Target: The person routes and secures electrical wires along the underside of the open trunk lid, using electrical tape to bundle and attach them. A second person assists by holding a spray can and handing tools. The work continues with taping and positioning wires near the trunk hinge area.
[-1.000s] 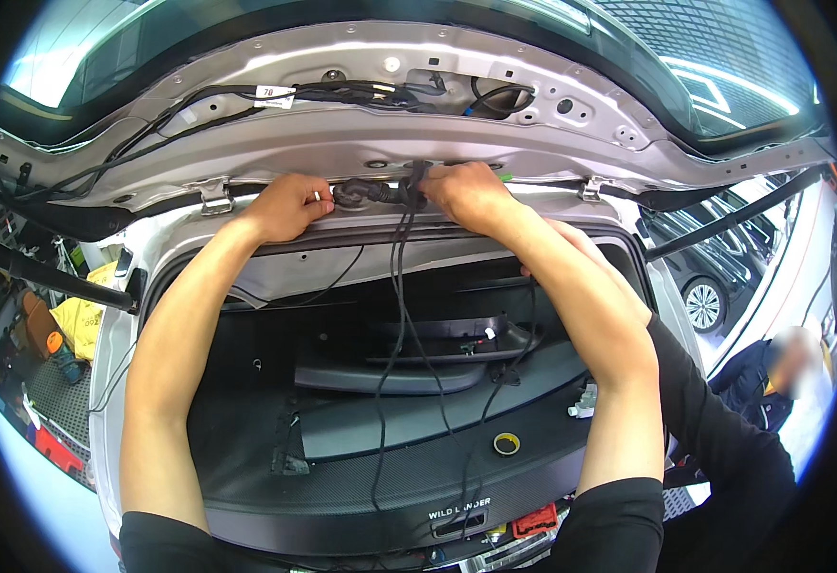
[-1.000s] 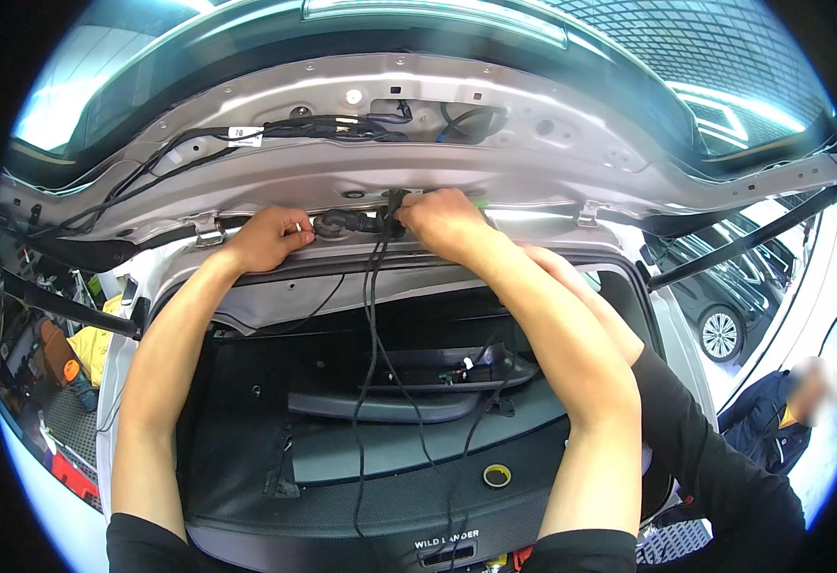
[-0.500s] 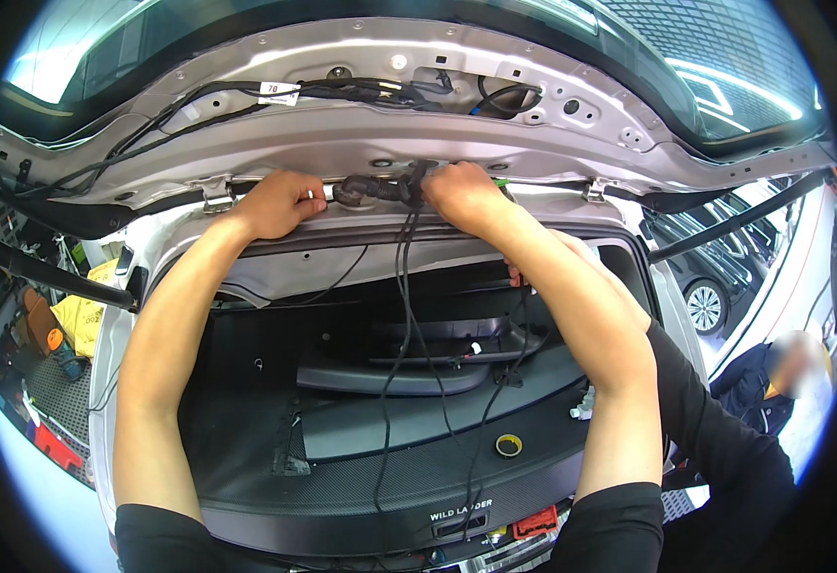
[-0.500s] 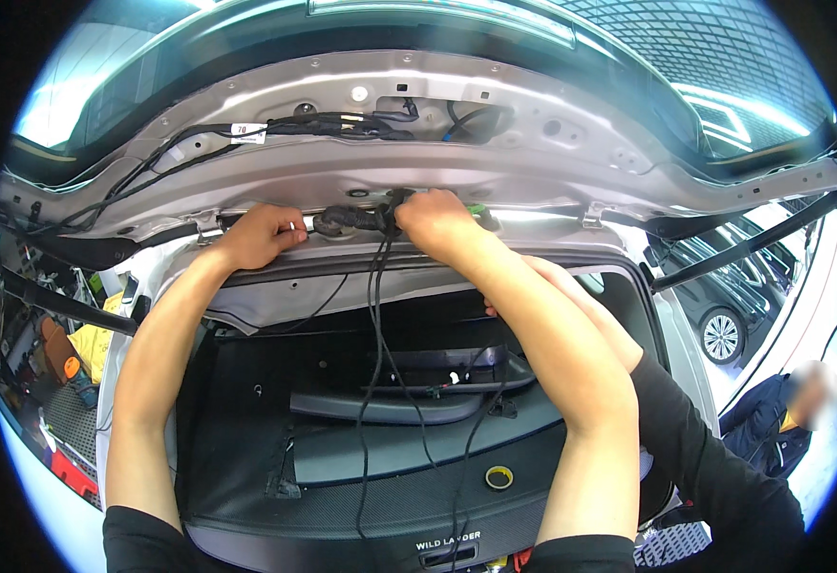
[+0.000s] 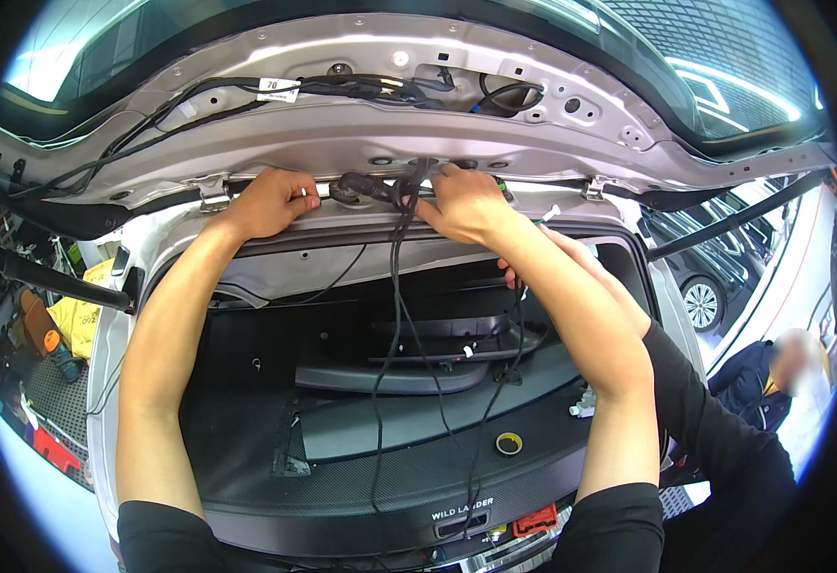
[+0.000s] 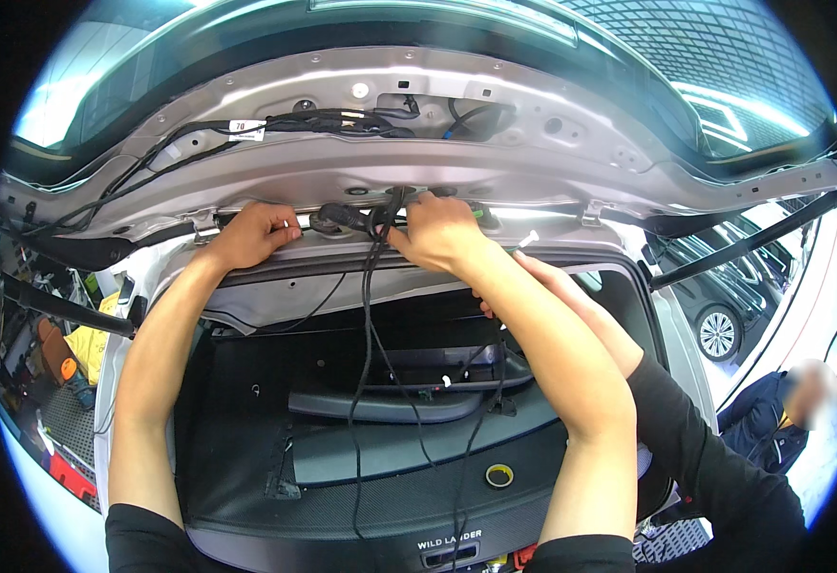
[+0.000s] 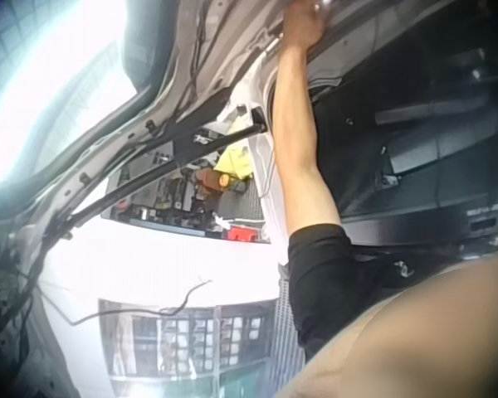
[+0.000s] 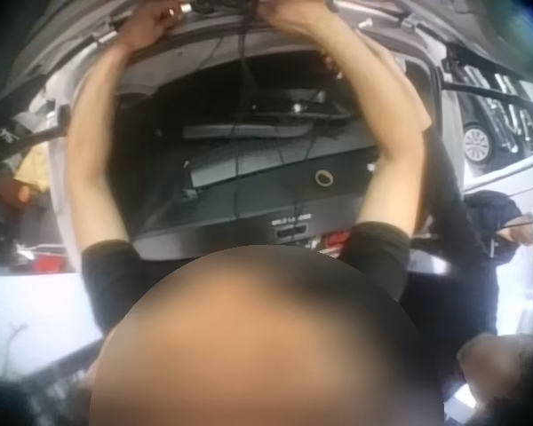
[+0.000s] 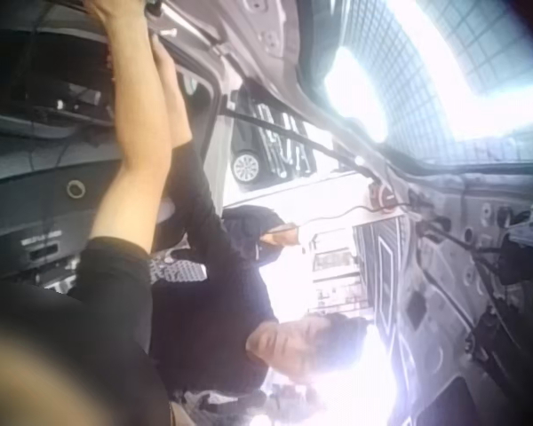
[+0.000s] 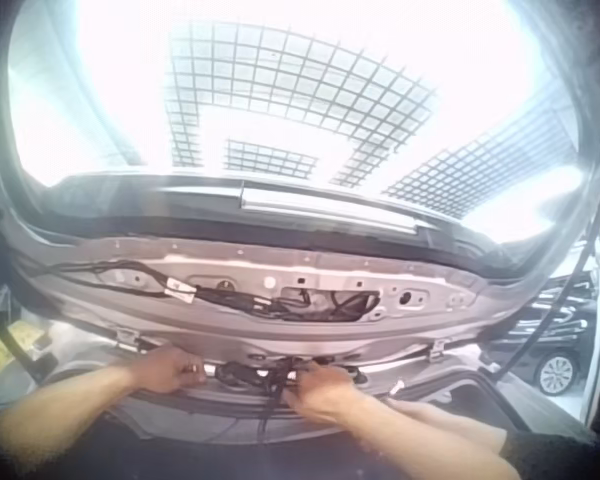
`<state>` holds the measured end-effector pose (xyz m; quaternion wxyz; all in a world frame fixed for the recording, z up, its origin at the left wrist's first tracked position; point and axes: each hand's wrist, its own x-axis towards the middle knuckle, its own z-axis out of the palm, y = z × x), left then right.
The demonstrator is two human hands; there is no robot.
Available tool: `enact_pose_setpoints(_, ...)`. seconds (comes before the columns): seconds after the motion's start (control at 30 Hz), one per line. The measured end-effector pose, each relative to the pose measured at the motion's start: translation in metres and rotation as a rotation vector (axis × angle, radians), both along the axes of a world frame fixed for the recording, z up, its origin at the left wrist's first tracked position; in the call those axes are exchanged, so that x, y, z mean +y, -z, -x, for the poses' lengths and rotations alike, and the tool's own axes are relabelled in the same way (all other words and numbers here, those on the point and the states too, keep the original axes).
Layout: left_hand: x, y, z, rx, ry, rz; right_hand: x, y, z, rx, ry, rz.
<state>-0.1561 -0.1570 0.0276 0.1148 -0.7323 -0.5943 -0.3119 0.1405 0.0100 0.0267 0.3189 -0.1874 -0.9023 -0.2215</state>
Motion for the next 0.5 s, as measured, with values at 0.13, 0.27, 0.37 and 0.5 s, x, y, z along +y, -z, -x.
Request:
enact_pose_setpoints(0.13, -0.001, 0.002, 0.002, 0.004, -0.020, -0.014, -0.033, -0.011, -0.001, 0.012, 0.042, 0.083)
enact_pose_setpoints(0.27, 0.003, 0.002, 0.001, 0.025, 0.000, -0.037, -0.021, -0.002, 0.018, 0.227, 0.073, 0.053)
enact_pose_setpoints(0.37, 0.005, 0.004, 0.000, 0.023, 0.039, -0.077, -0.019, 0.010, 0.030, 0.440, -0.066, -0.095)
enact_pose_setpoints(0.5, -0.002, 0.001, -0.002, 0.014, 0.000, -0.013, -0.026, 0.029, 0.042, 0.616, -0.035, -0.109)
